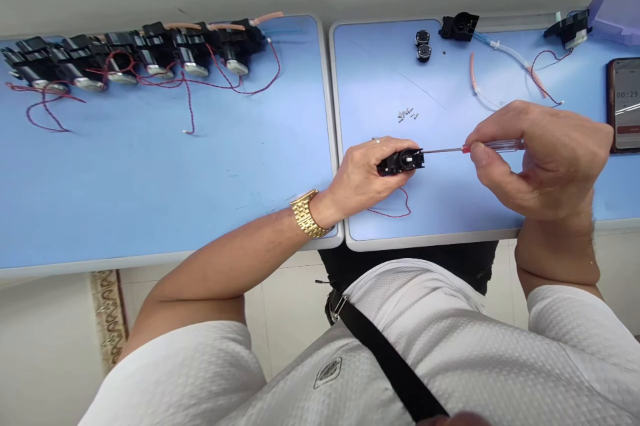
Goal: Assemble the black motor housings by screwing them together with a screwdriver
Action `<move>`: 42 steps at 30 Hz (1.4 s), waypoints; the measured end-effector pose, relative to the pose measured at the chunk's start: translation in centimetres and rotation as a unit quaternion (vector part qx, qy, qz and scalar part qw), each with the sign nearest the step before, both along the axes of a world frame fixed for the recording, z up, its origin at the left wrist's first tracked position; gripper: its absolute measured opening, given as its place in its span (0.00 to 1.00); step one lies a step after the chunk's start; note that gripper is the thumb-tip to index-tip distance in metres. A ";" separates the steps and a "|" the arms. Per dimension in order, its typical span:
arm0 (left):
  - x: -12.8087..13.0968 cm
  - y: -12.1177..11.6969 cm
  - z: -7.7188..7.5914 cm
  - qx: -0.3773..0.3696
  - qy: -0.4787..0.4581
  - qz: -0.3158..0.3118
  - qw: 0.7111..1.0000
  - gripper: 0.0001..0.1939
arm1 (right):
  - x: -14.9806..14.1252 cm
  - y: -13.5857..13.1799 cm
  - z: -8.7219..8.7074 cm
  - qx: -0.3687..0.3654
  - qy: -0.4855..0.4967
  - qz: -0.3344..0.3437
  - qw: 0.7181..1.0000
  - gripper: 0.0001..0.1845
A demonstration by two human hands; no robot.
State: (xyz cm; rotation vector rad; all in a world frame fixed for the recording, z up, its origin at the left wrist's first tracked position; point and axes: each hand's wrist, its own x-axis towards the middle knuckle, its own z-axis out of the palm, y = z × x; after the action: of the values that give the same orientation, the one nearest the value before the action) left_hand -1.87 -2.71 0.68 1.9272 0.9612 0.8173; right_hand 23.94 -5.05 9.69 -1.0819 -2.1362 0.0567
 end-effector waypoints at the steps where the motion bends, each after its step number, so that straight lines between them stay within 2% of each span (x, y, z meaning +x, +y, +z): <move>1: 0.0 0.0 0.0 -0.001 -0.001 -0.001 1.000 0.15 | 0.0 -0.1 0.1 -0.013 -0.003 -0.006 1.000 0.16; 8: 0.1 0.0 0.1 -0.004 -0.008 0.006 1.000 0.16 | 0.3 -0.6 0.0 -0.052 0.012 -0.005 0.999 0.19; 14: 0.1 0.0 0.0 -0.020 0.006 0.020 1.000 0.16 | 0.6 -0.4 -0.3 -0.034 0.008 0.006 0.999 0.15; 21: 0.1 -0.1 0.2 -0.017 0.015 0.016 1.000 0.16 | 0.3 -0.4 0.0 -0.066 -0.012 -0.021 0.998 0.11; 28: 0.1 -0.1 0.1 0.003 0.005 0.010 1.000 0.15 | 0.1 0.2 -0.7 0.025 0.011 0.059 0.998 0.15; 35: 0.1 -0.1 0.0 0.000 0.003 0.013 1.000 0.15 | 0.1 0.3 -0.6 -0.008 0.019 0.062 0.998 0.16; 42: 0.1 -0.1 -0.1 0.009 0.018 0.005 1.000 0.15 | 0.1 0.3 -0.7 0.013 -0.004 0.067 0.998 0.16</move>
State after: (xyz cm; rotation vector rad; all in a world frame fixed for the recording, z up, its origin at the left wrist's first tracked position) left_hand -1.80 -2.81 0.61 1.9600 0.9888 0.8028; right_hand 24.04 -4.72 9.04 -0.9249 -2.2089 0.0869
